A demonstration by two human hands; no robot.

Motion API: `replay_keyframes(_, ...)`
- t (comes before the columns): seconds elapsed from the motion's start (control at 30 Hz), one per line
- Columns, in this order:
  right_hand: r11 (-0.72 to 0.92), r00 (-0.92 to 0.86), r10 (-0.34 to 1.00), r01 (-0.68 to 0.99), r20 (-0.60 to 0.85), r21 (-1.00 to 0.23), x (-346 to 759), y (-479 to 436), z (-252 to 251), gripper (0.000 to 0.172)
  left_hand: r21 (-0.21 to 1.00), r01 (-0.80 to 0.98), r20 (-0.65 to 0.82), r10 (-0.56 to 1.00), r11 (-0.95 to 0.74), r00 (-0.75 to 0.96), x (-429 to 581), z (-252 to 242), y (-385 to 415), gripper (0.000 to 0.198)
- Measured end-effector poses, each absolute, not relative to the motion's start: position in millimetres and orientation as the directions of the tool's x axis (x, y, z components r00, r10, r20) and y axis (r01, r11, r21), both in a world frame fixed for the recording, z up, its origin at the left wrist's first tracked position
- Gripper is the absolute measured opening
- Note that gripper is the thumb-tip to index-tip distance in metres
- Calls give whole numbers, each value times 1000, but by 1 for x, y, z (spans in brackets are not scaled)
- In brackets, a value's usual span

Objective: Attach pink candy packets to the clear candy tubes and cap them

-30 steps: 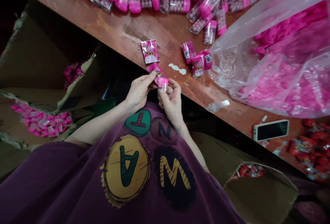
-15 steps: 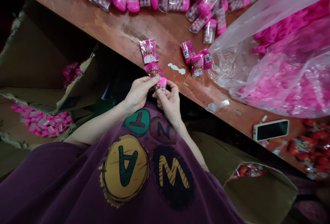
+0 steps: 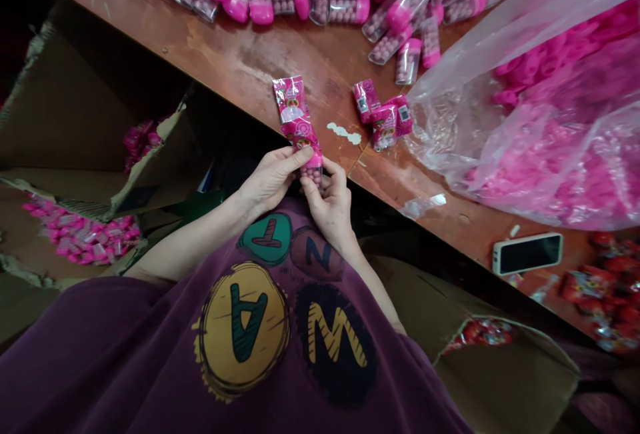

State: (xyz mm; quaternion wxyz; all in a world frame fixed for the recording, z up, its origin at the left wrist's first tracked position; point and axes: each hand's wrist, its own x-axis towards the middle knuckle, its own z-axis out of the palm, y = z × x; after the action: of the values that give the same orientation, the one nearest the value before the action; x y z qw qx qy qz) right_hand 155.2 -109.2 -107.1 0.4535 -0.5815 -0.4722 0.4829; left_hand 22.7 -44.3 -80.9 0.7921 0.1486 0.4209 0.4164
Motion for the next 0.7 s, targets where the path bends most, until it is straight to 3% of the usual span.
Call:
replay_keyframes(0.2,-340,-48,940,-200,-337,-919,157,-103,-90,49,619,-467,-519,775,632,361,21,-76,-47,41)
replay_keyframes(0.4,-245,75,965,-75,-250,-967,155,-106,-94,60,588,-494,-586,758,640,286,23,-79,-46,31)
replay_keyframes(0.57,-310,8,948,-189,-317,-932,155,-108,-96,50,575,-506,-597,752,643,279,25,-82,-47,31)
replay_keyframes(0.7,-194,107,972,-117,-207,-974,153,-105,-98,51,594,-489,-593,759,638,270,26,-82,-52,33)
